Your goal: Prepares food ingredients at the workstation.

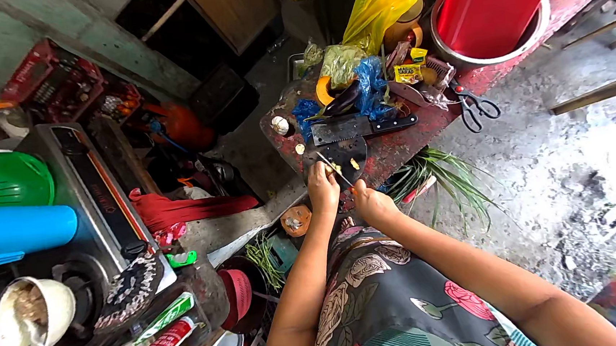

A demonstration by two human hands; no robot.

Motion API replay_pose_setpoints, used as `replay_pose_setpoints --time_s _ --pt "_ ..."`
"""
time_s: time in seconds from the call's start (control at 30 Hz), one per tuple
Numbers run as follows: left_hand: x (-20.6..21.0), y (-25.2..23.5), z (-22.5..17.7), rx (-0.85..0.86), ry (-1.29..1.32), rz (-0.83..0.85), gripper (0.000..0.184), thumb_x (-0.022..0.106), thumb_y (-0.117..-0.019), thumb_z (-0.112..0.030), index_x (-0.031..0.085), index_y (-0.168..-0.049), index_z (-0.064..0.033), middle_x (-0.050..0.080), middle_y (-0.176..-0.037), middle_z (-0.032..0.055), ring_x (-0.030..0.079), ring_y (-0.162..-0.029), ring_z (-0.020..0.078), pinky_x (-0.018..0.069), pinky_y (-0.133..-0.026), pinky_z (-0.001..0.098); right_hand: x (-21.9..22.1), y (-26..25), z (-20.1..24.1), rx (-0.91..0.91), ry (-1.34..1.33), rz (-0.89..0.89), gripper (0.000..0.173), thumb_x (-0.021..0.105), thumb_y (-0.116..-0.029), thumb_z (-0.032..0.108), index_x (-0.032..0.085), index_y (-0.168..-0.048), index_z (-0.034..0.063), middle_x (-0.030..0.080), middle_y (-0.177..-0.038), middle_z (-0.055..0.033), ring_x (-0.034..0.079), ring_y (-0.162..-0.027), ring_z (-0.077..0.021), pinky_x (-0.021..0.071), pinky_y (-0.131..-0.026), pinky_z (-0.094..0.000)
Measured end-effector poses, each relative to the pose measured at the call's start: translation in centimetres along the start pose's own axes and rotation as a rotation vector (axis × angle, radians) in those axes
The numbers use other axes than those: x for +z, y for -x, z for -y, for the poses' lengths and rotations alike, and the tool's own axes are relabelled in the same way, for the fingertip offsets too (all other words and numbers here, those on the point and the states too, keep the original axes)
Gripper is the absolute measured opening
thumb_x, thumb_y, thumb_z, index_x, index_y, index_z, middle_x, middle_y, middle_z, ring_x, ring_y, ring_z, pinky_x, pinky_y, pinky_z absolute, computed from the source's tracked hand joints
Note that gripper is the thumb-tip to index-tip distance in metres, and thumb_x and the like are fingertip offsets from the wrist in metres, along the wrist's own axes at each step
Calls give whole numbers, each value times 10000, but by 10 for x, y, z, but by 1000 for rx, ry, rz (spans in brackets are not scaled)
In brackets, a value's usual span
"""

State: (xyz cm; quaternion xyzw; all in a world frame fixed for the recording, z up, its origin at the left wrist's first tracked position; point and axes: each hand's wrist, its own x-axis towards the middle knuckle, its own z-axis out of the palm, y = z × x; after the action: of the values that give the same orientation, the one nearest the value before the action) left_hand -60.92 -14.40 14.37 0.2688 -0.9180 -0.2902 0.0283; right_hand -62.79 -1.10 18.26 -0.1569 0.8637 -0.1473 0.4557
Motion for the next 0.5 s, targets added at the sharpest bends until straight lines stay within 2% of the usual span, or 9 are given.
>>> replay_pose_setpoints --time_s 0.13,0.23,0.33,0.43,0.5 --pt "-4 -3 -1 -25 3 54 231 708 -927 -47 657 -1141 26 654 -1186 225 654 -1124 360 533 -981 503 2 -3 -18 -9 -62 23 418 312 -1124 280 418 -1437 23 645 -1250 -263 646 -1200 -426 519 -967 -593" --pt "-5 -7 10 104 24 63 216 705 -917 -3 701 -1132 -7 675 -1177 198 649 -1138 358 520 -1004 520 -7 -13 -27 -33 -116 28 424 353 -1120 302 442 -1431 29 638 -1265 -269 632 -1214 -432 501 -984 -606" --pt "-3 -10 20 199 98 20 257 675 -883 84 746 -1096 -42 653 -1258 195 586 -1224 382 464 -1066 518 -13 -18 -29 -35 -138 -37 412 377 -1116 293 462 -1423 31 654 -1239 -262 642 -1199 -427 506 -976 -601" --pt "-1 -8 21 125 184 23 319 686 -885 65 718 -1190 -24 621 -1272 218 611 -1193 329 510 -1034 450 -10 -10 -26 -52 -144 -42 418 367 -1119 305 458 -1420 30 661 -1220 -261 649 -1184 -429 508 -969 -602" --pt "0 -6 19 80 213 44 348 706 -897 12 692 -1244 4 613 -1286 237 621 -1179 325 515 -1025 441 -6 -5 -24 -56 -153 -31 428 355 -1122 312 448 -1426 25 662 -1206 -262 652 -1175 -432 511 -966 -598"
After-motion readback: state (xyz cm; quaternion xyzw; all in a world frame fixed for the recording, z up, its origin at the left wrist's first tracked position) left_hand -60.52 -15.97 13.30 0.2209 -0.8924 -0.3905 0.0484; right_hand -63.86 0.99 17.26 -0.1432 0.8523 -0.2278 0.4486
